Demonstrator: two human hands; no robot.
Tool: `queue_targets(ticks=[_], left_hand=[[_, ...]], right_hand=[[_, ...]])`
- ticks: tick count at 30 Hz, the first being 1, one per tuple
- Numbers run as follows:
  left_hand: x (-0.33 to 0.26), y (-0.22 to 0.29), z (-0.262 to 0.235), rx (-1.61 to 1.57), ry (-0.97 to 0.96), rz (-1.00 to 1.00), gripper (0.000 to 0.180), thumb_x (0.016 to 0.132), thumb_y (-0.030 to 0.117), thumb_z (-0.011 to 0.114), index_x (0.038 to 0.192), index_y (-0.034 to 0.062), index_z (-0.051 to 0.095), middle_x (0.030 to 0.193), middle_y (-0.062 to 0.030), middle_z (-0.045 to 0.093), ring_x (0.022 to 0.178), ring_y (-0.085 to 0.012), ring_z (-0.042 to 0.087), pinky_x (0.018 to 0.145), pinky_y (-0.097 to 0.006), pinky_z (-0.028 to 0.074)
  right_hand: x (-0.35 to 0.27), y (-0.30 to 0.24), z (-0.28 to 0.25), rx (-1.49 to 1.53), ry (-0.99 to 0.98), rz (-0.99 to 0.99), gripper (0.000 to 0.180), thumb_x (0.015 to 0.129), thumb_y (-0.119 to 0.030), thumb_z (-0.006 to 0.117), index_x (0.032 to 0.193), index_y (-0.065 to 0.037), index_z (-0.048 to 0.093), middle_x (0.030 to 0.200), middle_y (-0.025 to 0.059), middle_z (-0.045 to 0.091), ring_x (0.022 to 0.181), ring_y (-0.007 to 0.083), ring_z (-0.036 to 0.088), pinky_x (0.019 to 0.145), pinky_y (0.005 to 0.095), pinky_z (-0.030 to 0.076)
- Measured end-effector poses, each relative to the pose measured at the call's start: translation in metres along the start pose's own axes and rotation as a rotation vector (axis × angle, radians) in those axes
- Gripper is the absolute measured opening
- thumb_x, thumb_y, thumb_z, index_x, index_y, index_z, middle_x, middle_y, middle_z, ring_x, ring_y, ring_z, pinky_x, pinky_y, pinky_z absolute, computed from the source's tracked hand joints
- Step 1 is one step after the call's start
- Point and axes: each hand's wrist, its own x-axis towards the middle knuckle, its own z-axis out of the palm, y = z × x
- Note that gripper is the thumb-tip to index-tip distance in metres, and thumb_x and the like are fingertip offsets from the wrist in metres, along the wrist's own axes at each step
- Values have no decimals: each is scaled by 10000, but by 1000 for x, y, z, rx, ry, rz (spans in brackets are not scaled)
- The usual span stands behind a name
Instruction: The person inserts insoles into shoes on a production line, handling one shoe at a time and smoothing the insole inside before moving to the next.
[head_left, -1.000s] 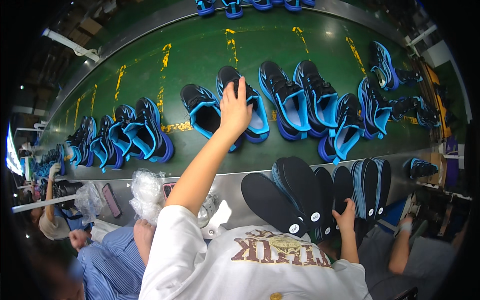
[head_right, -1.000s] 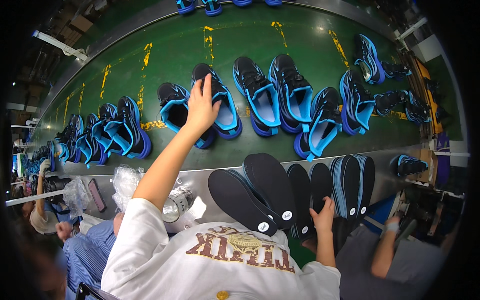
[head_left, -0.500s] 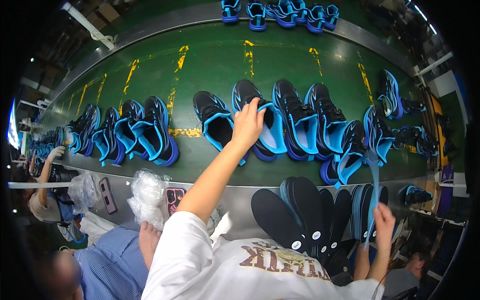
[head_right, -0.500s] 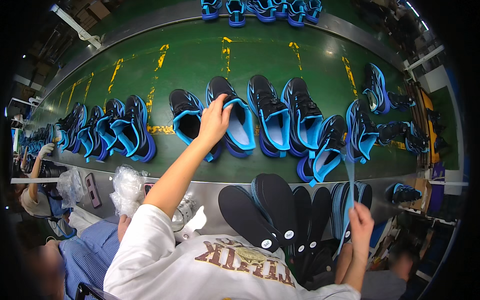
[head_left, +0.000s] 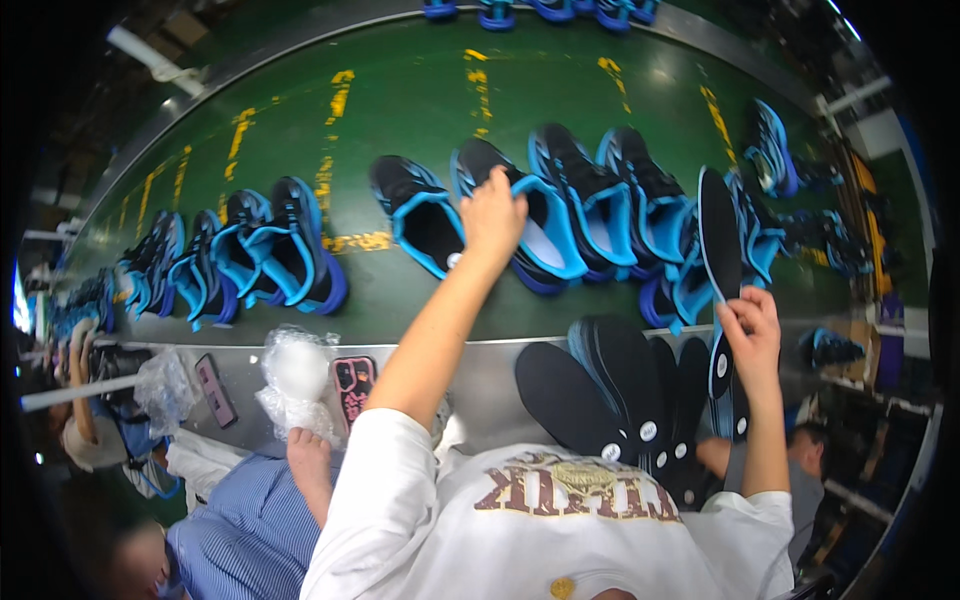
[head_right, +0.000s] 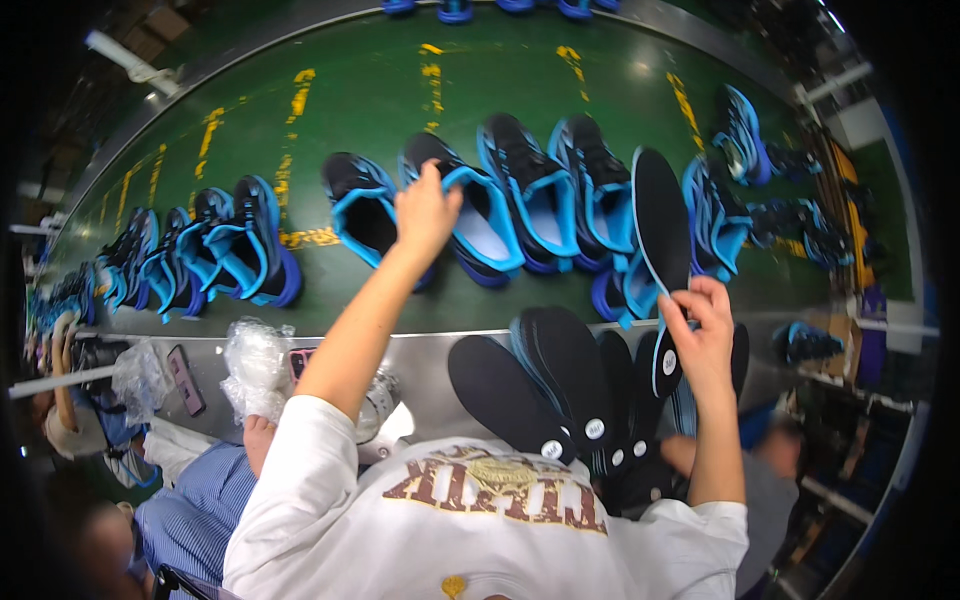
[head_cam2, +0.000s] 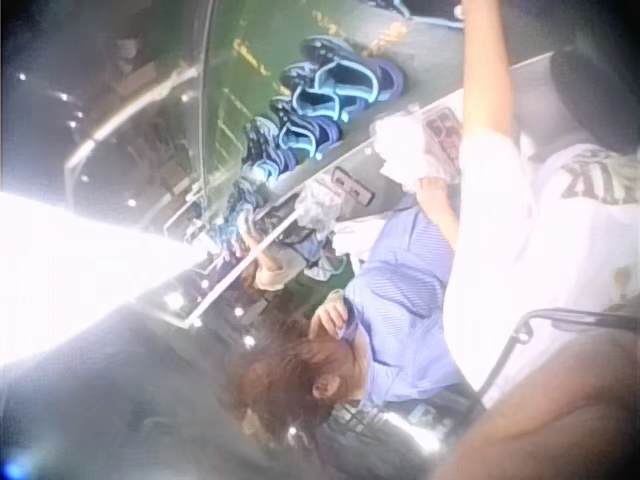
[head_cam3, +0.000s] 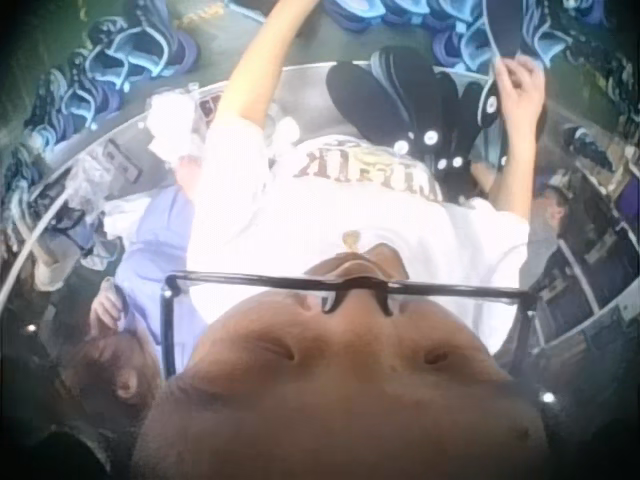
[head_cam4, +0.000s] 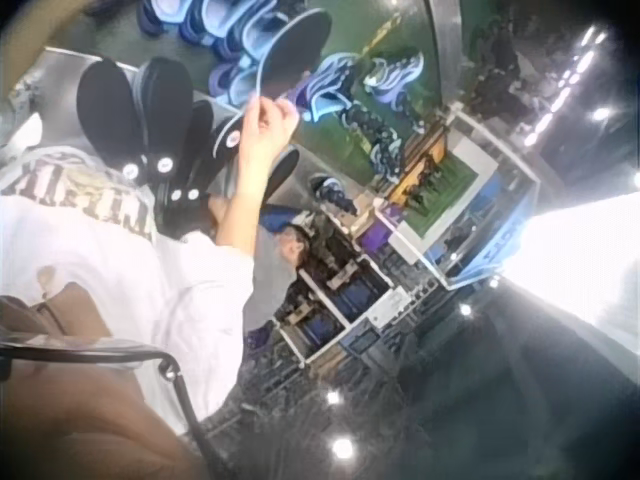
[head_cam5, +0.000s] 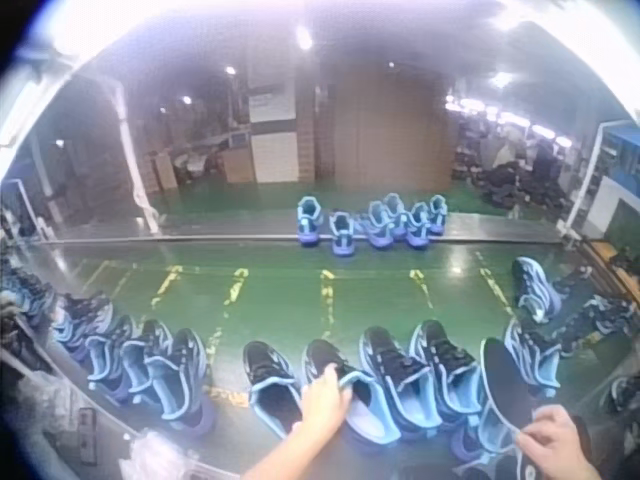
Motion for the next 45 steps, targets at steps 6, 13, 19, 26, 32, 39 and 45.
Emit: queue_targets(ticks=[6, 13, 19, 26, 32, 39, 45], left_hand=[[2, -8, 15, -10, 60, -16, 385, 836, 374, 498, 771, -5, 468, 656, -250, 573, 639, -420, 563, 586, -483, 437], [-14, 2, -2, -179, -58, -16, 325, 876, 282, 441, 1049, 8, 452, 925, -235, 571, 855, -400, 543, 738, -443, 420], [-15, 8, 2, -233, -37, -69, 412, 873, 270, 460, 1201, 29, 401, 1045, -222, 543, 966, -371, 521, 804, -389, 412], [-9, -11, 3, -477, 81, 27, 496, 800, 245, 600, 1198, 5, 428, 1065, -202, 530, 934, -317, 546, 806, -343, 427], [-10, 3, -6, -279, 106, 108, 289, 837, 205, 551, 1090, 69, 527, 935, -156, 537, 834, -298, 551, 722, -330, 441], [-9, 7, -14, -414, -16, -55, 337, 864, 310, 500, 991, 2, 551, 763, -111, 543, 738, -220, 542, 682, -291, 422], [-8, -12, -19, -842, -138, -365, 308, 873, 338, 511, 759, 52, 537, 598, 61, 399, 549, -24, 347, 466, -203, 280]], right_hand=[[-162, 128, 8, -344, 79, 160, 259, 655, -170, 726, 814, -12, 597, 1013, 178, 464, 906, 337, 480, 758, 357, 416], [-193, 144, 35, -546, 112, 122, 326, 736, -197, 633, 999, -24, 549, 1146, 190, 446, 1012, 364, 448, 874, 446, 341], [-194, 120, 40, -259, -239, 203, 324, 643, -180, 656, 898, -42, 513, 990, 141, 527, 955, 327, 503, 806, 401, 407], [-198, 121, 31, -204, -319, 281, 389, 562, -193, 739, 842, -47, 512, 1064, 209, 467, 1000, 374, 462, 833, 397, 403], [-129, 48, -48, -138, 9, 79, 395, 600, -87, 719, 959, -21, 568, 1147, 177, 473, 1002, 323, 487, 851, 356, 394], [7, -70, -11, -144, -80, -582, 166, 643, -40, 656, 793, 21, 617, 1089, 150, 555, 852, 271, 529, 744, 332, 431], [50, -74, 108, -263, -288, -857, 54, 648, -52, 582, 633, -1, 575, 941, 108, 597, 736, 232, 511, 690, 318, 436]])
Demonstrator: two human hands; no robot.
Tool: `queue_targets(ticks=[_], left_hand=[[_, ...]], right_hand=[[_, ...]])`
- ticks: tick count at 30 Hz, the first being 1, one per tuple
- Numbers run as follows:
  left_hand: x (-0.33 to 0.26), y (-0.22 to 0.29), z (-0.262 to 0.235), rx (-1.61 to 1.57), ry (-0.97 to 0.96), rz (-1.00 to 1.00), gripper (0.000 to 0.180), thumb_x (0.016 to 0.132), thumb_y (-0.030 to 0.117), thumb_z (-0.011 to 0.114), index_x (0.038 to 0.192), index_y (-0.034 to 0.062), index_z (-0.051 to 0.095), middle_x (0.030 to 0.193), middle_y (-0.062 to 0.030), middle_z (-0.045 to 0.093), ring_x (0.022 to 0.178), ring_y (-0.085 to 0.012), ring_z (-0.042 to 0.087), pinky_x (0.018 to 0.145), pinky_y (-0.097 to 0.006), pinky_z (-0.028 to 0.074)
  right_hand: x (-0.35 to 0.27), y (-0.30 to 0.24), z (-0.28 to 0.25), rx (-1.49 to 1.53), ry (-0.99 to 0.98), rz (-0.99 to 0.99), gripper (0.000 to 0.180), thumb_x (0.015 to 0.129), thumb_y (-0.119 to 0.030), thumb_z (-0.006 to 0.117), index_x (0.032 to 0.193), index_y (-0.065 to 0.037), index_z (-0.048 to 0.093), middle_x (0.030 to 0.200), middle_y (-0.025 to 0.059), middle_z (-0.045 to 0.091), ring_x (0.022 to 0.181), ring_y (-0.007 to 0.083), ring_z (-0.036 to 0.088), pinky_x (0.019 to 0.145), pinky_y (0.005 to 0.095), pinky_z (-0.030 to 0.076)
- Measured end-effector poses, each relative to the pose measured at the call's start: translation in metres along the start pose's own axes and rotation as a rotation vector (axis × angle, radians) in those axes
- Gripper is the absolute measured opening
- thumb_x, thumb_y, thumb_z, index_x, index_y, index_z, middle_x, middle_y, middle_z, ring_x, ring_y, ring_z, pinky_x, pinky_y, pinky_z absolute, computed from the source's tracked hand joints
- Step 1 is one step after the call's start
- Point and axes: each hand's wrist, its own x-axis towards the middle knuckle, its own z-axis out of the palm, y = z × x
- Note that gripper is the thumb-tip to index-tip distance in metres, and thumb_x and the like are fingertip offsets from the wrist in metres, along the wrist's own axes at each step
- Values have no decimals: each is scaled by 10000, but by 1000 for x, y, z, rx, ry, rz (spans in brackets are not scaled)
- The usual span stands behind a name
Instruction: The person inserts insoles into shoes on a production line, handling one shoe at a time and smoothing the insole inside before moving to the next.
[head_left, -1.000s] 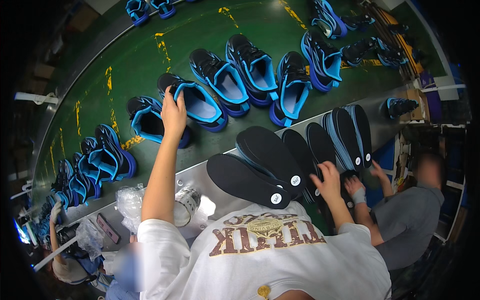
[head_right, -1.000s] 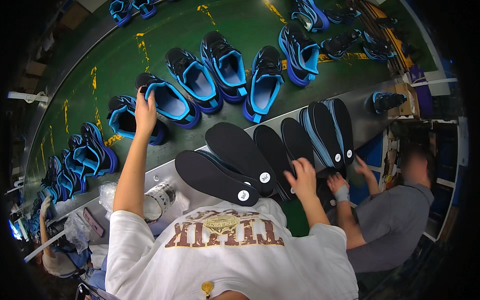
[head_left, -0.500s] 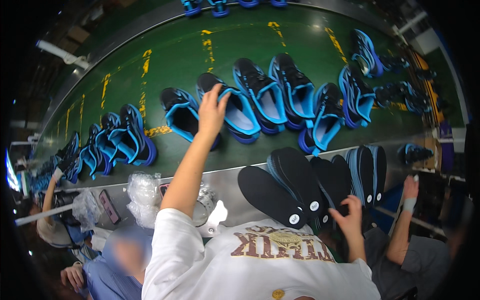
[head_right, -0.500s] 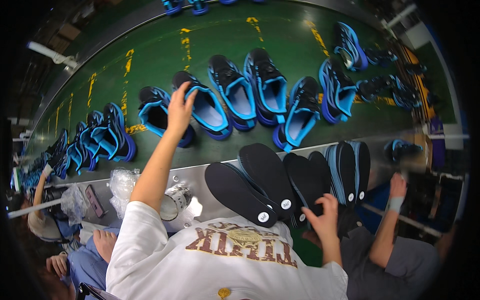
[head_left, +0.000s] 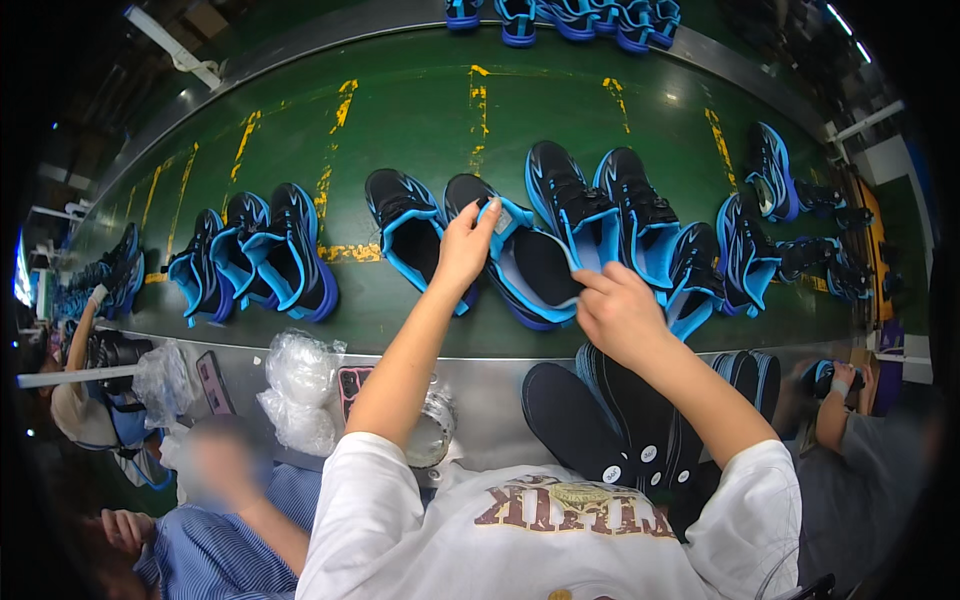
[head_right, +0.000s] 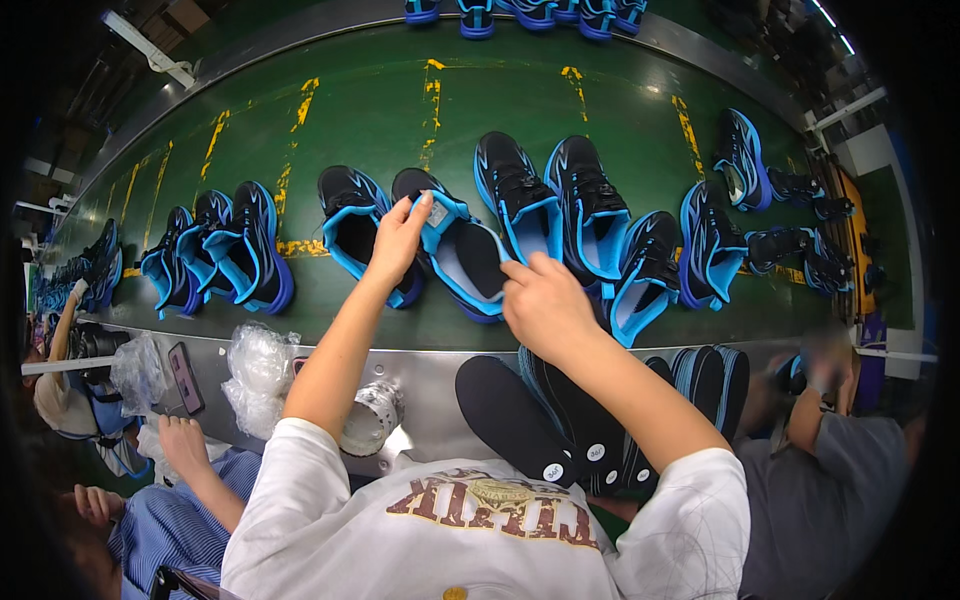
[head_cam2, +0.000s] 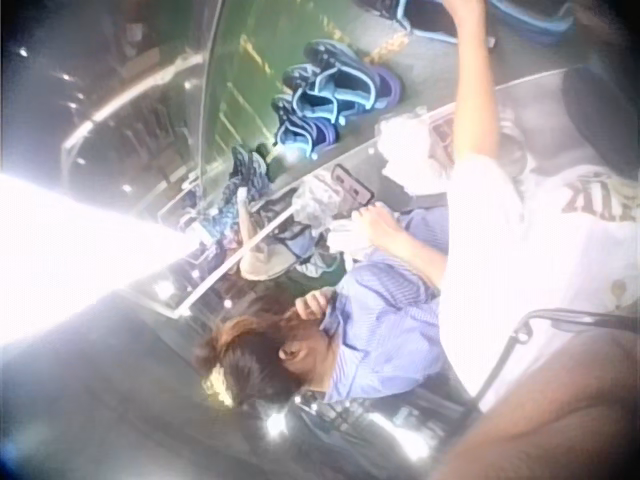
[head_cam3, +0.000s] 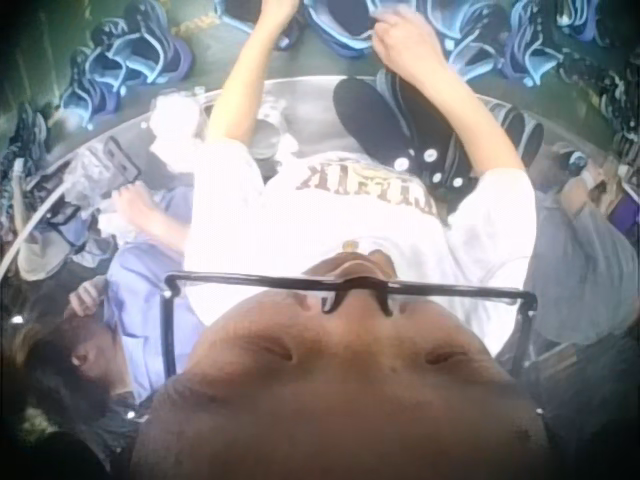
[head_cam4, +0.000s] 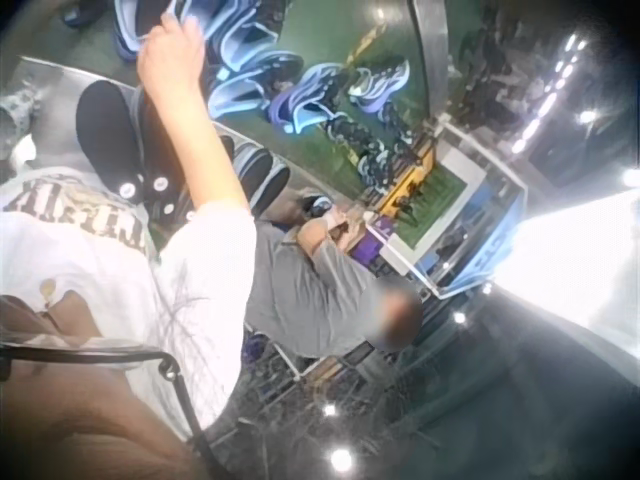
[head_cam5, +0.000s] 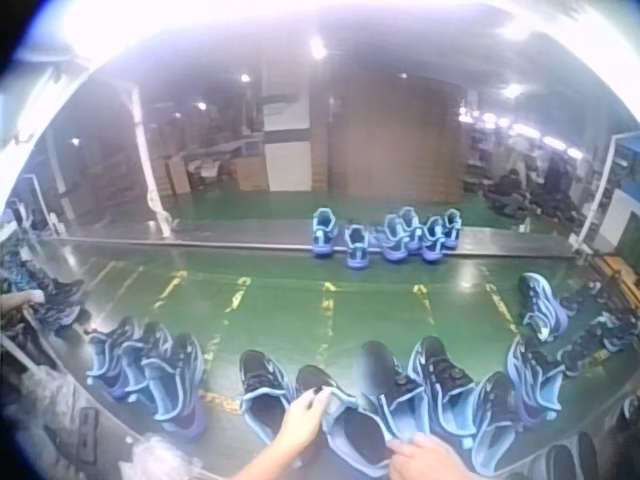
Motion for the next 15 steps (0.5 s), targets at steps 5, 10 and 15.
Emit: queue_targets(ticks=[5, 10, 15], left_hand=[[0, 2, 5, -70, 87, 10, 297, 865, 313, 533, 724, 51, 525, 568, 66, 381, 498, -19, 320, 423, -204, 243], [-3, 10, -3, -5, 34, -61, 309, 840, 330, 564, 859, 22, 585, 575, 46, 449, 489, -20, 358, 429, -189, 274], [-7, 8, -14, 47, -25, 19, 293, 855, 300, 544, 866, 9, 579, 594, 43, 450, 523, -26, 369, 452, -197, 293]], right_hand=[[34, 3, 93, -82, -126, 159, 84, 665, -60, 545, 706, -12, 601, 876, 128, 566, 813, 268, 536, 716, 336, 446], [54, -9, 102, -16, -259, 358, 174, 718, -119, 568, 842, 2, 575, 959, 180, 526, 845, 305, 545, 720, 355, 470], [54, -17, 46, -33, -505, 428, 340, 643, -283, 676, 862, -31, 614, 962, 231, 528, 874, 340, 535, 731, 388, 475]])
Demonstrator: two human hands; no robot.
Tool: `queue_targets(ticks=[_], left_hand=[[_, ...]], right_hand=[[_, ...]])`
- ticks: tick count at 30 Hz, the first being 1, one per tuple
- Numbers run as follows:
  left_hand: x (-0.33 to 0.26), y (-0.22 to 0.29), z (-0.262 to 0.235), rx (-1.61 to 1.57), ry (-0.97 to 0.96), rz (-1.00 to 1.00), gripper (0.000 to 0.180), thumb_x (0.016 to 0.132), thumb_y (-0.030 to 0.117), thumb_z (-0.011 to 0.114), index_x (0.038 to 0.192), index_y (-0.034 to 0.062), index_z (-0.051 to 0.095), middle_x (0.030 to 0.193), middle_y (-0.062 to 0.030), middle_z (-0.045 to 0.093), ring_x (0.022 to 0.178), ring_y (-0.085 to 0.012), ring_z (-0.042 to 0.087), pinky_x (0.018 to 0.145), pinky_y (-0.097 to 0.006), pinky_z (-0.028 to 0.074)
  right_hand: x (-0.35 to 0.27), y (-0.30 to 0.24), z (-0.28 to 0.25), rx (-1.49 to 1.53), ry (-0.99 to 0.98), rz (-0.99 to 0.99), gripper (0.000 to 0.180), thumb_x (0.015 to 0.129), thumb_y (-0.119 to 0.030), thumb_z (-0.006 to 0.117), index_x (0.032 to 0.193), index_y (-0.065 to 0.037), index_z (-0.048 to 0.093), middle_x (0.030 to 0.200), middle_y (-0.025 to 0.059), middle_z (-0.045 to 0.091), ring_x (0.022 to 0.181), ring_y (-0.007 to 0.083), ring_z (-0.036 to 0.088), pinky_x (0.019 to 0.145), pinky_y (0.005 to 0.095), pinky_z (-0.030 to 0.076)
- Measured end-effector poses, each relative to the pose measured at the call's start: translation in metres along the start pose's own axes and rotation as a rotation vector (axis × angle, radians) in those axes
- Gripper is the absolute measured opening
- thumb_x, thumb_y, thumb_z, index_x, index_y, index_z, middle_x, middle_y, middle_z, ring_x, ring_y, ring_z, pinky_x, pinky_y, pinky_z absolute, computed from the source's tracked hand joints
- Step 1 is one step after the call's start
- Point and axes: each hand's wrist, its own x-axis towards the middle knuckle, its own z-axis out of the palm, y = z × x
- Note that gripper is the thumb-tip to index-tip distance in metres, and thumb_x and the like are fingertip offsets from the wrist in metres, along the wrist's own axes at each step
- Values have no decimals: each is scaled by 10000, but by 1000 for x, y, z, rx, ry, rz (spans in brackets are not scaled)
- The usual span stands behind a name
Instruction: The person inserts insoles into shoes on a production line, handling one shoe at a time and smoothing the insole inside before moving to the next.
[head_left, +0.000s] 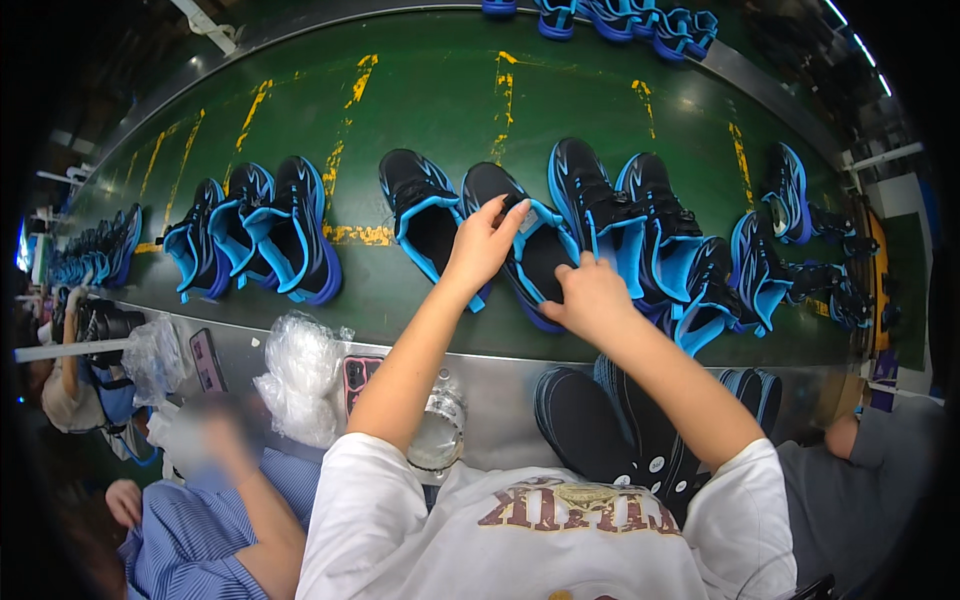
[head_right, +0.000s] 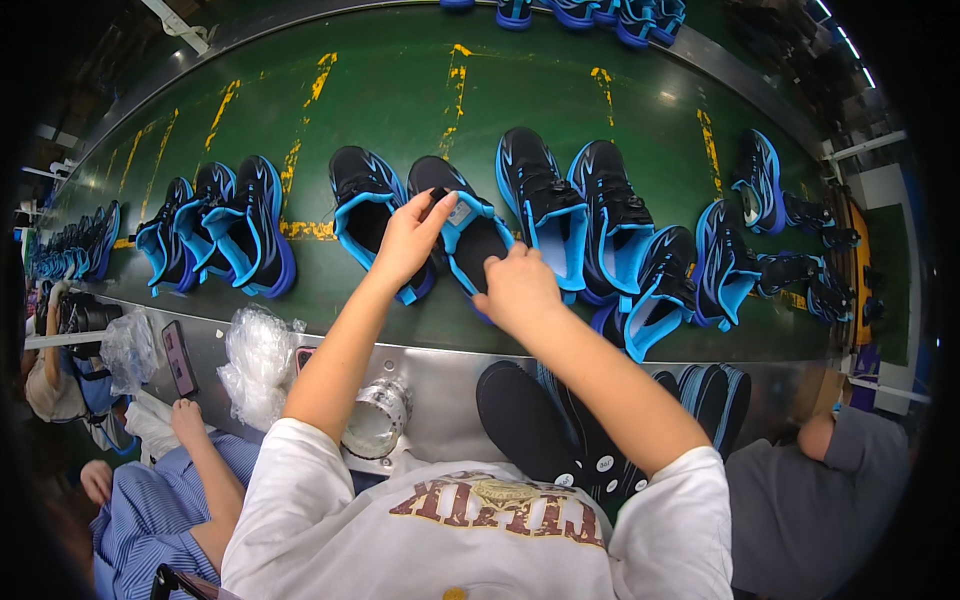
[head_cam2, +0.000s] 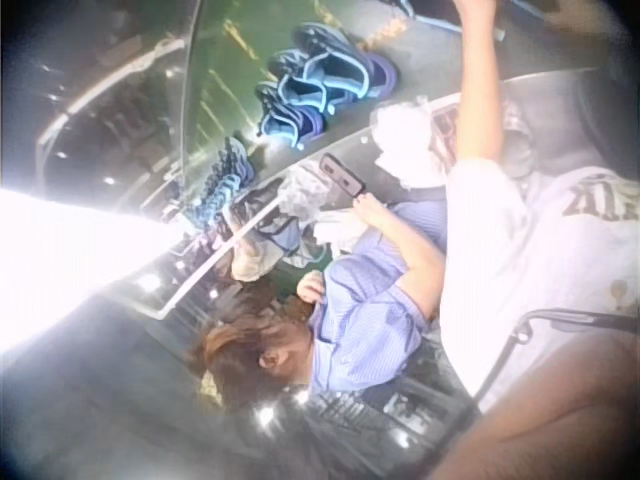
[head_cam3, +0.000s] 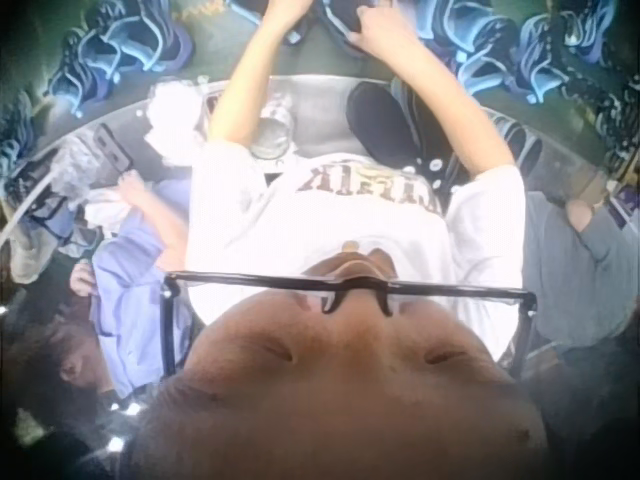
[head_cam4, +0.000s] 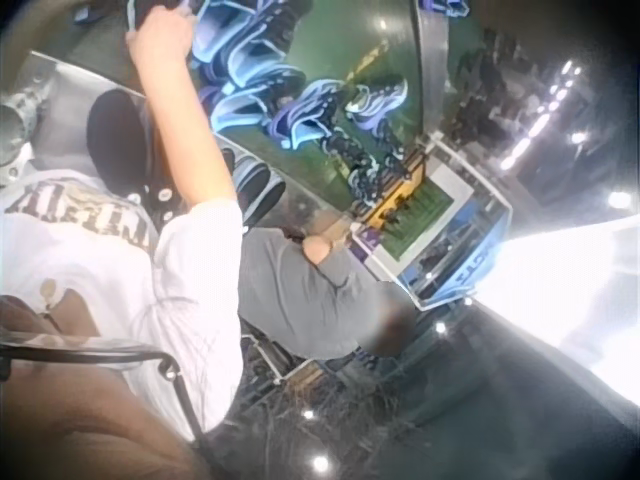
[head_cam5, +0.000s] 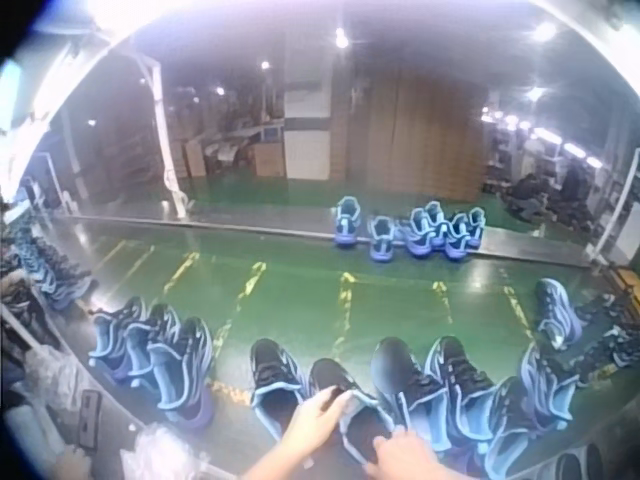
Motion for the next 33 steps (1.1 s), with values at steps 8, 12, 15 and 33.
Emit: queue_targets(ticks=[8, 12, 15, 33], left_hand=[[9, 1, -3, 32, -52, -46, 285, 871, 294, 513, 819, 17, 555, 591, 45, 417, 554, -28, 357, 473, -209, 295], [10, 0, 1, 84, -24, -38, 328, 857, 329, 498, 818, 8, 551, 576, -105, 523, 501, -165, 475, 485, -292, 370], [9, 3, 1, 106, -36, -39, 331, 856, 333, 499, 876, 10, 566, 613, -127, 556, 536, -195, 528, 507, -293, 395], [4, -4, 16, 470, 78, 353, 329, 741, 48, 577, 1007, -17, 394, 1067, -222, 377, 830, -401, 509, 699, -384, 465]], right_hand=[[35, 17, 35, -89, -31, -325, 143, 683, -90, 548, 738, 3, 641, 894, 182, 559, 844, 308, 550, 730, 373, 473], [51, 17, 58, -29, 109, -317, 150, 713, -105, 525, 742, -18, 644, 839, 155, 546, 848, 280, 532, 745, 349, 451], [49, 20, 57, -89, 16, -314, 181, 737, -140, 514, 777, -30, 652, 901, 144, 530, 891, 270, 509, 768, 338, 426], [42, 9, -14, -200, -844, -386, 570, 838, -348, 218, 921, 41, 626, 965, 172, 606, 1034, 239, 513, 1068, 402, 63]])
